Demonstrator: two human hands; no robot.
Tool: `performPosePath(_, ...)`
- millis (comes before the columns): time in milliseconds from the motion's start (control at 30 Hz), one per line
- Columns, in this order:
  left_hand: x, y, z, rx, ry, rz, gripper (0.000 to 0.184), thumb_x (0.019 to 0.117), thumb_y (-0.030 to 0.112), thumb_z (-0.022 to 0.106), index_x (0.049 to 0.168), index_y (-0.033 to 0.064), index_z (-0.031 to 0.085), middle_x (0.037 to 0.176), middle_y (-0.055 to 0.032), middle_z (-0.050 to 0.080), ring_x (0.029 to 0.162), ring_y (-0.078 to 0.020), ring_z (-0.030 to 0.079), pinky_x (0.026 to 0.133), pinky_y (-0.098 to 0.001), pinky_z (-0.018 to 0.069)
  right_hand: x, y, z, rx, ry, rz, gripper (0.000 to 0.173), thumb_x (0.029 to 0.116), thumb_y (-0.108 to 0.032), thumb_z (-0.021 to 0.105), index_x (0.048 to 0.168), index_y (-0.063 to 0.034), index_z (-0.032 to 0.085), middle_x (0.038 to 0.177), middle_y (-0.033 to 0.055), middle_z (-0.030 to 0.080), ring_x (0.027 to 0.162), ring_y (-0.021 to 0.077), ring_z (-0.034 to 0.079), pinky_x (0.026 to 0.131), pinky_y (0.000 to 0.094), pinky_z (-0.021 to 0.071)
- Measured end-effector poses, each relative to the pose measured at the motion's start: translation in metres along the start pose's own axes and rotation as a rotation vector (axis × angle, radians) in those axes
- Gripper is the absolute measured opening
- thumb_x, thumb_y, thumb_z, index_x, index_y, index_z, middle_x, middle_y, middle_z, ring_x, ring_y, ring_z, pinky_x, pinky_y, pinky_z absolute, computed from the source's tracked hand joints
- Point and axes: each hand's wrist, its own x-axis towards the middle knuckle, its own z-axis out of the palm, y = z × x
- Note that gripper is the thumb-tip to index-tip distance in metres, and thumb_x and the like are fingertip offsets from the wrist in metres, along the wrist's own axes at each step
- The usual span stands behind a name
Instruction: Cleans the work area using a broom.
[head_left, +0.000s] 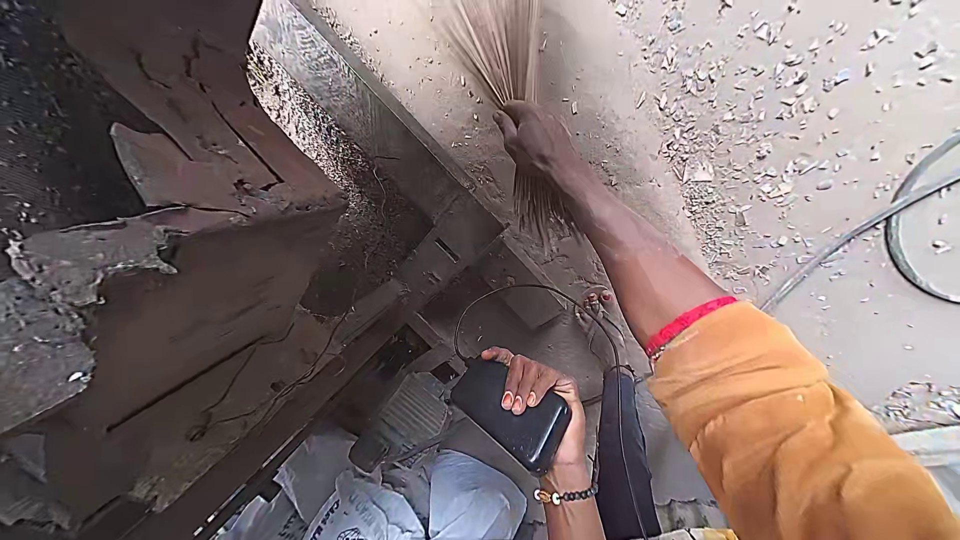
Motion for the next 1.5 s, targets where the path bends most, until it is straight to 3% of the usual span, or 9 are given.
performPosePath(267, 0.011, 0.005, 0.006, 0.015, 0.014, 0.040, 0.024, 0.0979, 0.032, 0.051, 0.103, 0.0105, 0.058, 0.062, 0.0055, 0.060, 0.052, -0.0033, 0.063, 0.054, -0.0157, 0.0511, 0.028, -0.045, 0.023, -0.218, -0.294, -0.225, 0.042, 0.1084, -0.043, 0.043, 0.116, -0.0122, 0.071, 0.115, 0.0164, 0.070, 0.108, 0.0372, 0.068, 0.083, 0.0610, 0.0533)
performPosePath(400, 0.014, 0.017, 0.007, 0.003, 0.039, 0.032, 0.022, 0.0968, 0.032, 0.054, 0.103, 0.0110, 0.059, 0.063, 0.0051, 0.061, 0.053, -0.0042, 0.064, 0.055, -0.0164, 0.0523, 0.019, 0.001, 0.005, -0.030, 0.043, -0.030, 0.045, 0.1103, -0.038, 0.037, 0.112, -0.0059, 0.068, 0.104, 0.0182, 0.071, 0.105, 0.0364, 0.069, 0.089, 0.0572, 0.0508)
performPosePath(467, 0.013, 0.022, 0.007, -0.012, 0.044, 0.051, 0.022, 0.0974, 0.031, 0.052, 0.103, 0.0102, 0.059, 0.063, 0.0050, 0.062, 0.054, -0.0039, 0.064, 0.055, -0.0161, 0.0519, -0.024, 0.029, 0.006, -0.121, 0.135, -0.039, 0.040, 0.1091, -0.037, 0.039, 0.109, -0.0093, 0.067, 0.090, 0.0182, 0.069, 0.089, 0.0389, 0.070, 0.074, 0.0576, 0.0530)
performPosePath(633, 0.007, 0.019, 0.007, -0.002, 0.038, 0.074, 0.025, 0.0978, 0.032, 0.051, 0.102, 0.0085, 0.061, 0.063, 0.0047, 0.062, 0.055, -0.0039, 0.065, 0.055, -0.0165, 0.0518, -0.066, 0.087, 0.008, -0.475, -0.372, 0.034, 0.036, 0.1081, -0.038, 0.043, 0.116, -0.0143, 0.069, 0.100, 0.0246, 0.069, 0.092, 0.0472, 0.068, 0.068, 0.0642, 0.0518)
performPosePath(833, -0.003, -0.004, -0.008, -0.043, 0.083, -0.001, 0.022, 0.0974, 0.031, 0.053, 0.102, 0.0106, 0.058, 0.064, 0.0044, 0.062, 0.056, -0.0052, 0.066, 0.056, -0.0170, 0.0534, -0.093, 0.084, 0.012, -0.388, -0.155, -0.004, 0.037, 0.1089, -0.036, 0.042, 0.120, -0.0118, 0.067, 0.099, 0.0256, 0.068, 0.087, 0.0466, 0.069, 0.067, 0.0618, 0.0535)
performPosePath(1000, -0.002, -0.001, -0.010, -0.047, 0.098, 0.006, 0.024, 0.0979, 0.033, 0.051, 0.101, 0.0103, 0.059, 0.064, 0.0050, 0.062, 0.055, -0.0048, 0.065, 0.056, -0.0174, 0.0532, -0.096, 0.092, 0.025, -0.477, -0.404, 0.071, 0.029, 0.1059, -0.029, 0.049, 0.116, -0.0099, 0.069, 0.102, 0.0261, 0.067, 0.092, 0.0471, 0.068, 0.070, 0.0629, 0.0526)
performPosePath(1233, 0.008, 0.016, 0.001, -0.019, 0.058, 0.034, 0.025, 0.0973, 0.031, 0.051, 0.102, 0.0083, 0.062, 0.064, 0.0043, 0.063, 0.057, -0.0039, 0.066, 0.058, -0.0165, 0.0531, -0.108, 0.089, 0.013, -0.378, -0.033, 0.155, 0.034, 0.1060, -0.030, 0.044, 0.126, -0.0139, 0.067, 0.106, 0.0278, 0.067, 0.086, 0.0462, 0.070, 0.066, 0.0604, 0.0538)
performPosePath(1400, 0.010, 0.024, 0.002, -0.026, 0.060, 0.079, 0.027, 0.0982, 0.031, 0.050, 0.103, 0.0066, 0.061, 0.065, 0.0034, 0.063, 0.056, -0.0049, 0.065, 0.056, -0.0172, 0.0523, -0.139, 0.103, -0.008, -0.540, -0.414, 0.121, 0.027, 0.1042, -0.030, 0.056, 0.117, -0.0128, 0.072, 0.099, 0.0264, 0.068, 0.088, 0.0483, 0.068, 0.066, 0.0639, 0.0512)
performPosePath(1500, 0.009, 0.025, 0.002, -0.014, 0.037, 0.090, 0.028, 0.0986, 0.031, 0.048, 0.102, 0.0070, 0.061, 0.064, 0.0035, 0.063, 0.056, -0.0041, 0.065, 0.056, -0.0162, 0.0520, -0.122, 0.128, -0.043, -0.516, -0.140, 0.223, 0.041, 0.1093, -0.039, 0.041, 0.123, -0.0119, 0.068, 0.101, 0.0292, 0.068, 0.095, 0.0522, 0.067, 0.070, 0.0677, 0.0500)
